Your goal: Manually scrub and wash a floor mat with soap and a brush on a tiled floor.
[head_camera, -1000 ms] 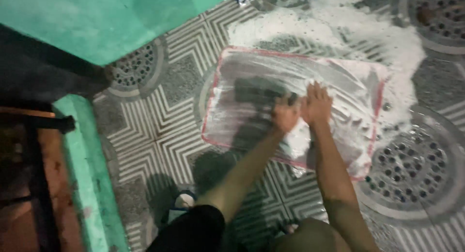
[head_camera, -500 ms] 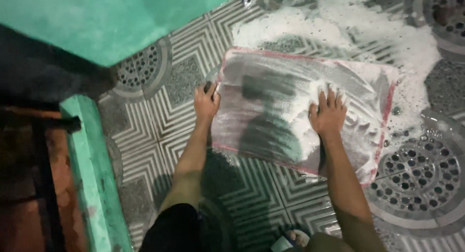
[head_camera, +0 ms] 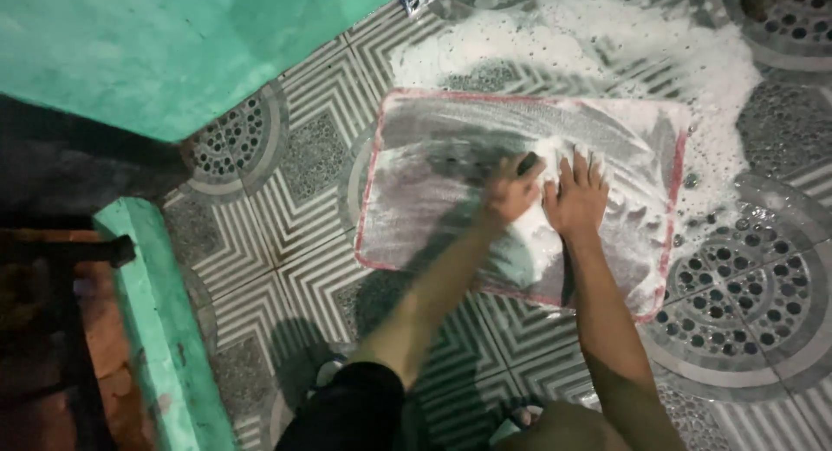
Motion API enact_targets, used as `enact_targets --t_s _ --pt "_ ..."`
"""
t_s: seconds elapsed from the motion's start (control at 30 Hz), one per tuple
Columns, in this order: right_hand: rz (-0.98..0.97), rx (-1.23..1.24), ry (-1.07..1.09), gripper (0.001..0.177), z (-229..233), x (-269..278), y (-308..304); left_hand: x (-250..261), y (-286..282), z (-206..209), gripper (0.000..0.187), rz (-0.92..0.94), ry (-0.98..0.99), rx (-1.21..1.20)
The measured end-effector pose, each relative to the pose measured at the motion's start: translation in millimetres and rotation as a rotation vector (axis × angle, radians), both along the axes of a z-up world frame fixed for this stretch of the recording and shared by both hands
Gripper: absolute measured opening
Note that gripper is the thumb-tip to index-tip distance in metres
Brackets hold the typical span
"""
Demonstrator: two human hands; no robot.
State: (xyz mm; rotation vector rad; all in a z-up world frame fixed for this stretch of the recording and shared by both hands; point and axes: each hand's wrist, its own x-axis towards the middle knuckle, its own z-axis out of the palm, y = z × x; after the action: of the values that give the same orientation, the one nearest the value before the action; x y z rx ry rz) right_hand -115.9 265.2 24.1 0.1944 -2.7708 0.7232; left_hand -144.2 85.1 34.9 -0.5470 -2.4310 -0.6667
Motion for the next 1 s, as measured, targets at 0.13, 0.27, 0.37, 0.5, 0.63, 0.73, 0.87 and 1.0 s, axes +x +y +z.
enact_targets --t_s 0.13,0.27,0.37,0.5,0.63,0.73,0.87,1.0 --pt "-0.033 -0.005 -0.001 0.062 1.4 7.9 13.8 -34.4 -73.2 -12.3 0.032 -0.095 -0.02 0.073" --pt "-0.071 -0.009 -0.018 0.065 10.2 22.0 41.6 -48.2 -169.6 31.0 0.04 0.481 -0.614 0.546" --pt "-0.09 0.012 -0.018 0.067 -0.7 20.5 51.5 -35.8 -228.5 64.4 0.046 0.571 -0.196 -0.212" --pt "-0.11 0.052 -0.063 0.069 2.8 11.8 38.5 -63.6 -217.8 11.8 0.044 0.738 -0.15 -0.19" --pt "-0.158 0.106 -0.104 0.073 -18.8 -15.7 29.7 -83.3 -114.7 -26.7 0.043 0.777 0.038 -0.079" --pt "-0.109 0.052 -0.072 0.073 -17.4 -29.1 24.9 -77.8 -33.6 -8.1 0.037 0.565 -0.199 0.025" --pt "-0.085 -0.015 -0.099 0.073 -4.3 -28.0 26.5 -56.1 18.7 44.3 0.034 0.226 0.169 -0.093" --pt "-0.084 -0.008 -0.117 0.072 10.4 -26.3 27.1 -100.3 -66.1 2.3 0.026 0.089 -0.208 0.222"
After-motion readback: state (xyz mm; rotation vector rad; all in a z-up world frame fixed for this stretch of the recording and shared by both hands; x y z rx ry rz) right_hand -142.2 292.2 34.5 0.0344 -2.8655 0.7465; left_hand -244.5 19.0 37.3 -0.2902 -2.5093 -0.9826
